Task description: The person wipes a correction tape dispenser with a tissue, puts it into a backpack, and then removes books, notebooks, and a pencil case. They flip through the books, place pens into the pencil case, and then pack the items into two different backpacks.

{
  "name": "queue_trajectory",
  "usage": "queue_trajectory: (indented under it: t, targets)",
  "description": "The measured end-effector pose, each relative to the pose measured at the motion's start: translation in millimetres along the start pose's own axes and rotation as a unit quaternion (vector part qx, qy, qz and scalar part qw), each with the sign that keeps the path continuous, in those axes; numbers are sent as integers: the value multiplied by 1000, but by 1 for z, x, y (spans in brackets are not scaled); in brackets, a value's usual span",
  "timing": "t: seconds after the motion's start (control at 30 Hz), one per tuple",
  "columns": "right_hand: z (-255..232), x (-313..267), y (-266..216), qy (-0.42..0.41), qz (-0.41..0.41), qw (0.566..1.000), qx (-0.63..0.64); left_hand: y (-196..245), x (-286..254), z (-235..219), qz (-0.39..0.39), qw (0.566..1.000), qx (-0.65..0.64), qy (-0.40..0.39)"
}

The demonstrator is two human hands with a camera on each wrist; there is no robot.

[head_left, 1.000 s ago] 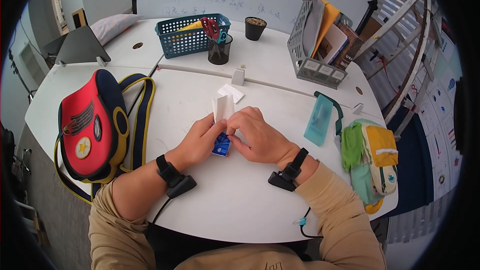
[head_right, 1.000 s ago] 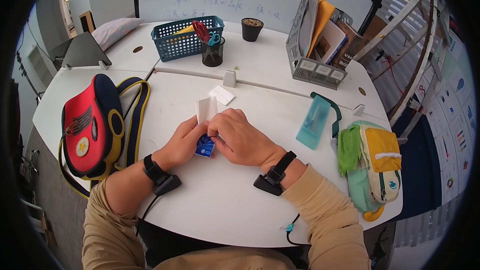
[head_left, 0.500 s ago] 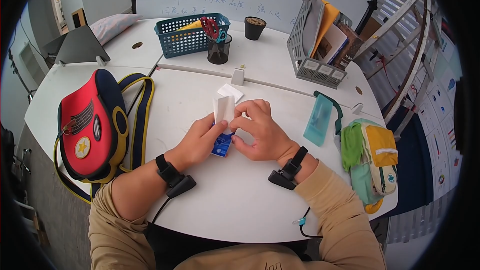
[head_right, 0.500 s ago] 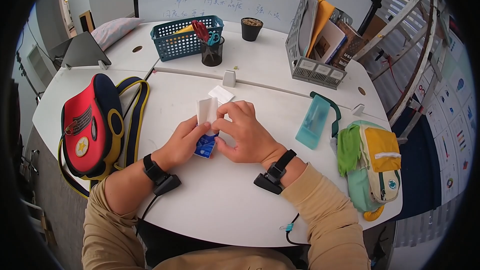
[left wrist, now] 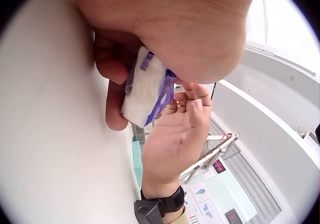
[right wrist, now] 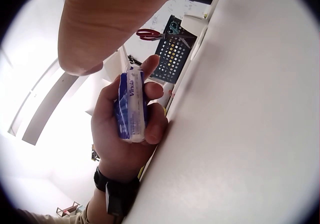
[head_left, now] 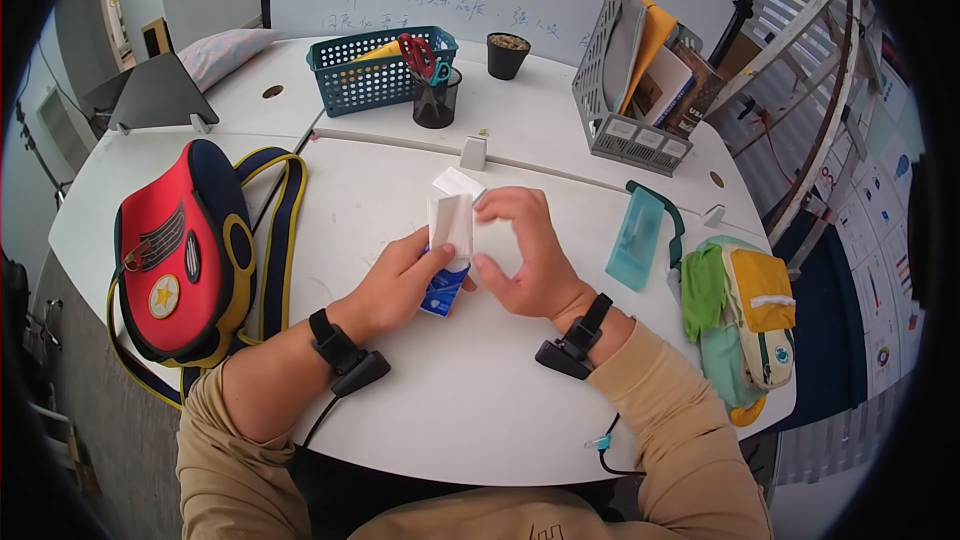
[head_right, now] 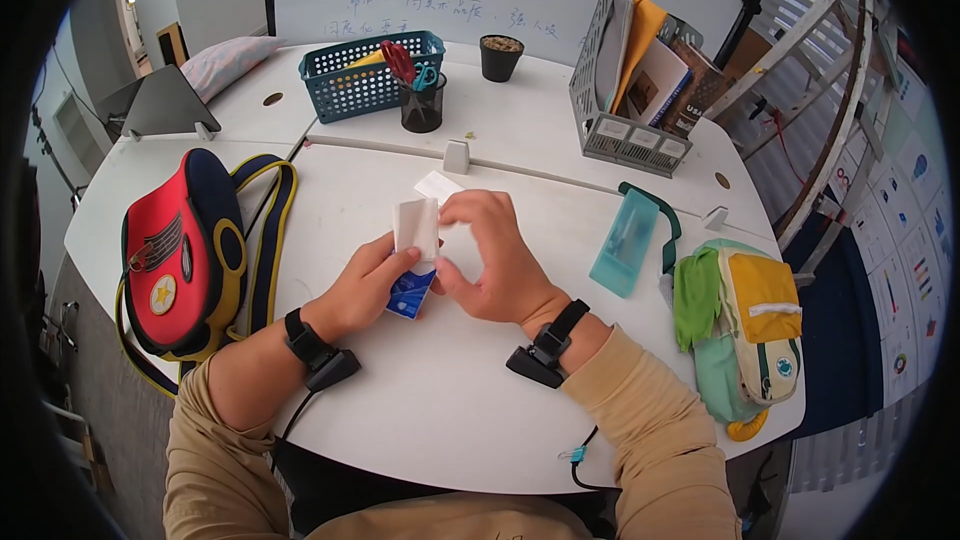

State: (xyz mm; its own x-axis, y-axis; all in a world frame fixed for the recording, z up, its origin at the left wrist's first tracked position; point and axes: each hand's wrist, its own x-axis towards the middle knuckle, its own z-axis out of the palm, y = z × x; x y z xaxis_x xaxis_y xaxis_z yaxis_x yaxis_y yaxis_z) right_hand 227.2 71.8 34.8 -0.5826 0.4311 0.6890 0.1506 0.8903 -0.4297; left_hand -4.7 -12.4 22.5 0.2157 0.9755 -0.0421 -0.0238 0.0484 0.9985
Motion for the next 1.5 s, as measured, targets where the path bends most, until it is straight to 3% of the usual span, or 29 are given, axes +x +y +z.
queue_trajectory:
  t: [0.03,0.07,0.17,0.2,0.27,0.37,0.6,0.9,1.1,1.5]
  targets:
    - [2,0,0,30,25,999,32,3,-1,-1,-2,999,28,-16]
    - [-2,-2,-2,7,62,997,33,6,-1,-3,-3,998,56,-32]
    - [10,-1,0,57,88,980,170,2,1,-5,10,993,102,-63]
    - [9,-4,4,33,93,985,140,0,1,-5,18,991,112,-70]
    - [5,-10,10,-15,103,991,80,1,0,-5,35,992,101,-65]
    - [17,-8,3,64,148,958,239,4,-3,-4,38,997,52,-53]
    - [14,-8,3,55,237,910,335,-5,1,-5,58,996,31,-64]
    - [18,-9,8,60,237,894,376,-8,4,-7,28,998,11,-54]
    - [16,-12,17,46,225,924,305,1,1,-6,8,1000,-21,-14]
    - [16,-11,16,0,213,932,295,0,2,-7,23,999,3,-27]
